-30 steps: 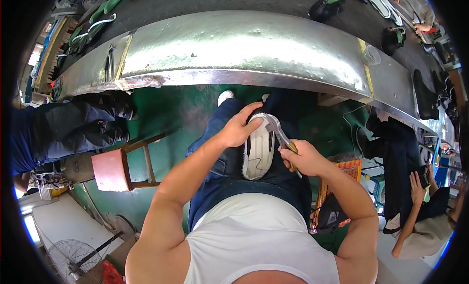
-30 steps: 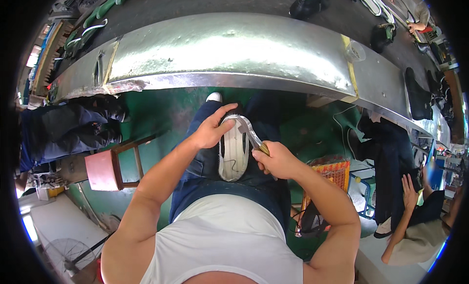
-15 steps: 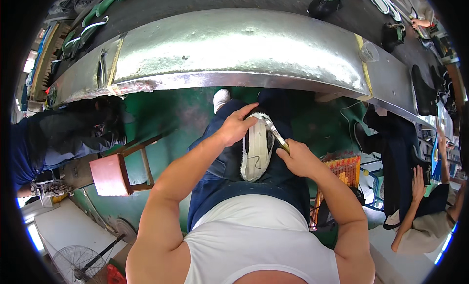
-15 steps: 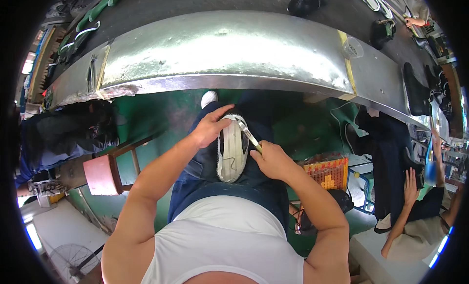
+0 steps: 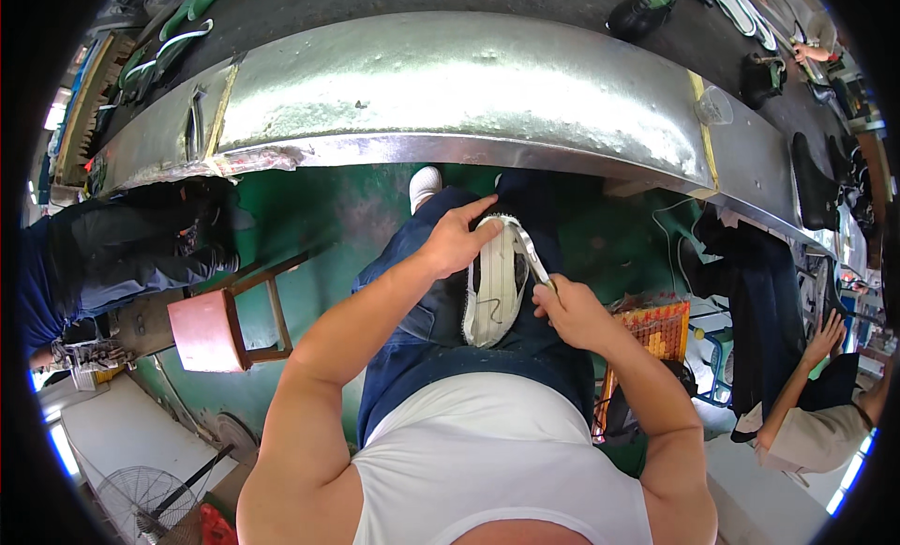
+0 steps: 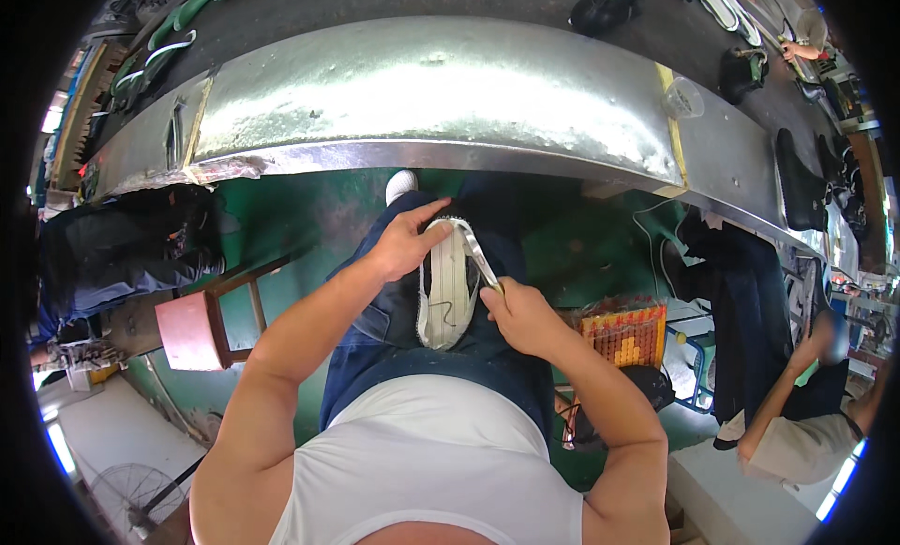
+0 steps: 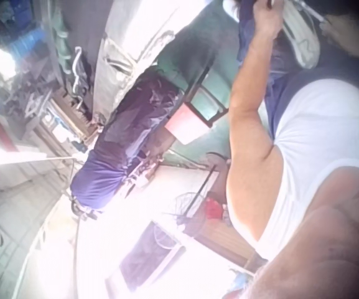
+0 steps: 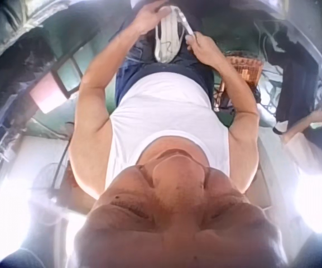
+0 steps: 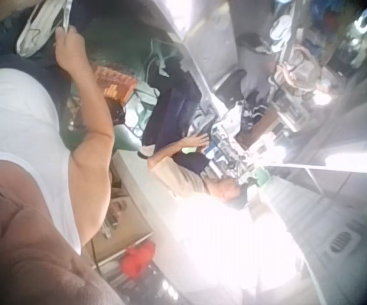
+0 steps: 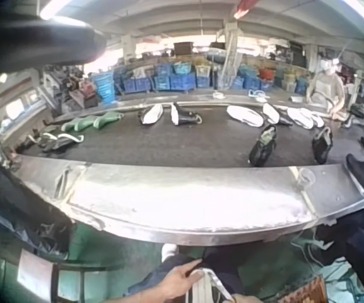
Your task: Manually lasting a shoe upper onto a form using a set of pliers to pull and secure the material.
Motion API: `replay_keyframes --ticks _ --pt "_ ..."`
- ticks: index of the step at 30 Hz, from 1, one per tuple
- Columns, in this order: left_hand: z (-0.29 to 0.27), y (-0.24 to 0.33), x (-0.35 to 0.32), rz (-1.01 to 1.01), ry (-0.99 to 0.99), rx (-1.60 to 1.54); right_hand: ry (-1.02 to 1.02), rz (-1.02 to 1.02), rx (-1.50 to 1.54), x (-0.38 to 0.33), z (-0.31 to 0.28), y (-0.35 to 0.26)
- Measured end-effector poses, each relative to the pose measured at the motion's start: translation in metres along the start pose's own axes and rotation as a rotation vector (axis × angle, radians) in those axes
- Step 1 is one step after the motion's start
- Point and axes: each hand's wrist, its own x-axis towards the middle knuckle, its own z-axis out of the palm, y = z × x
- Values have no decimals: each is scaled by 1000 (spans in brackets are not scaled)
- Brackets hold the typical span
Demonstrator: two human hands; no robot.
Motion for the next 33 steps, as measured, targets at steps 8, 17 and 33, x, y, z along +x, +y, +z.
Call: replay_keyframes --ticks 8,17,33 --pt "-3 -4 1 27 -55 83 178 -156 128 0 -3 -26" --pt "-24 -54 -28 -49 -63 253 -36 -61 -104 -6 -13 -7" --pt "8 -41 -86 -206 -243 -17 -84 -237 -666 -24 -14 0"
